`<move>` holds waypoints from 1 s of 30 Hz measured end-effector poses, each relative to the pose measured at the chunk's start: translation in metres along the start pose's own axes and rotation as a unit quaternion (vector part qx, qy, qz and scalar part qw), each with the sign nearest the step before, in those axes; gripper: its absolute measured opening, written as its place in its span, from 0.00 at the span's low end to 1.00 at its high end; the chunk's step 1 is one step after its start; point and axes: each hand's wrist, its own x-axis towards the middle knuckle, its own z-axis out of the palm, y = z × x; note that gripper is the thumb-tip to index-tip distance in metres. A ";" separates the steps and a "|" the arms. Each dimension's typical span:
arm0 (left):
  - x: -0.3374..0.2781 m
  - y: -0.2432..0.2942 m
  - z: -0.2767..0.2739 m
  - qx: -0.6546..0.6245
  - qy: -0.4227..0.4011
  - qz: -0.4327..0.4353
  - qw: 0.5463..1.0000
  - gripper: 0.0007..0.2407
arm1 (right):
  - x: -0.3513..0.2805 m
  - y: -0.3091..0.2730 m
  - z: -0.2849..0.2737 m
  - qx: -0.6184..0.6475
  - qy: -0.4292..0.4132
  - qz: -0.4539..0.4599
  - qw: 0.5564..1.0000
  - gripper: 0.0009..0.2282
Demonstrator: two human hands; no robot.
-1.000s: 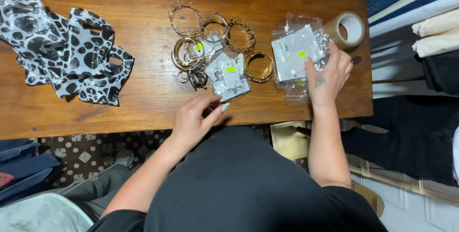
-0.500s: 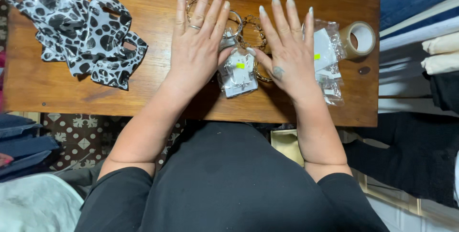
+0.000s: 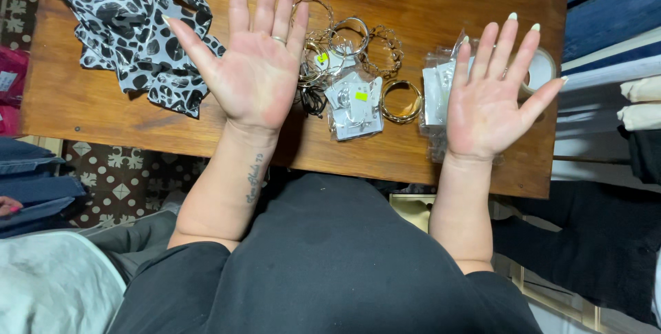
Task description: The person packs multiple gold and silver bangle bracelets into small clear plastic bags with white backing cards. They handle each bracelet individually, place it in a bag, and set the packaged item aside on the table. Patterned fabric pieces and a roll of tape are also visible on the table.
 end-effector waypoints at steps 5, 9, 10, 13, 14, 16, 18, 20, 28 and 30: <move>-0.007 0.002 -0.044 0.551 -0.164 0.182 0.798 0.16 | -0.009 -0.009 -0.019 -0.224 0.028 -0.028 0.974 0.32; -0.038 0.005 -0.080 0.810 -0.355 0.373 0.280 0.20 | -0.039 -0.021 -0.078 -0.747 -0.119 -0.183 0.628 0.19; -0.044 0.008 -0.098 0.813 -0.349 0.375 0.276 0.20 | -0.047 -0.022 -0.105 -0.745 -0.125 -0.179 0.630 0.19; -0.061 0.016 -0.144 0.838 -0.337 0.340 0.263 0.20 | -0.073 -0.017 -0.151 -0.834 -0.277 -0.140 0.457 0.09; -0.066 0.017 -0.154 0.849 -0.332 0.324 0.255 0.20 | -0.081 -0.009 -0.144 -0.843 -0.308 -0.139 0.419 0.09; -0.072 0.018 -0.166 0.859 -0.324 0.310 0.246 0.20 | -0.088 0.000 -0.134 -0.848 -0.343 -0.138 0.380 0.10; -0.078 0.016 -0.172 0.852 -0.310 0.354 0.229 0.21 | -0.092 -0.002 -0.130 -0.845 -0.337 -0.132 0.393 0.10; -0.074 0.014 -0.174 0.845 -0.311 0.368 0.230 0.20 | -0.088 -0.001 -0.139 -0.841 -0.343 -0.125 0.399 0.10; -0.058 0.010 -0.193 0.879 -0.281 0.266 0.280 0.18 | -0.094 0.030 -0.129 -0.843 -0.345 -0.094 0.402 0.14; -0.059 0.010 -0.194 0.881 -0.270 0.266 0.282 0.18 | -0.092 0.030 -0.127 -0.839 -0.323 -0.086 0.428 0.14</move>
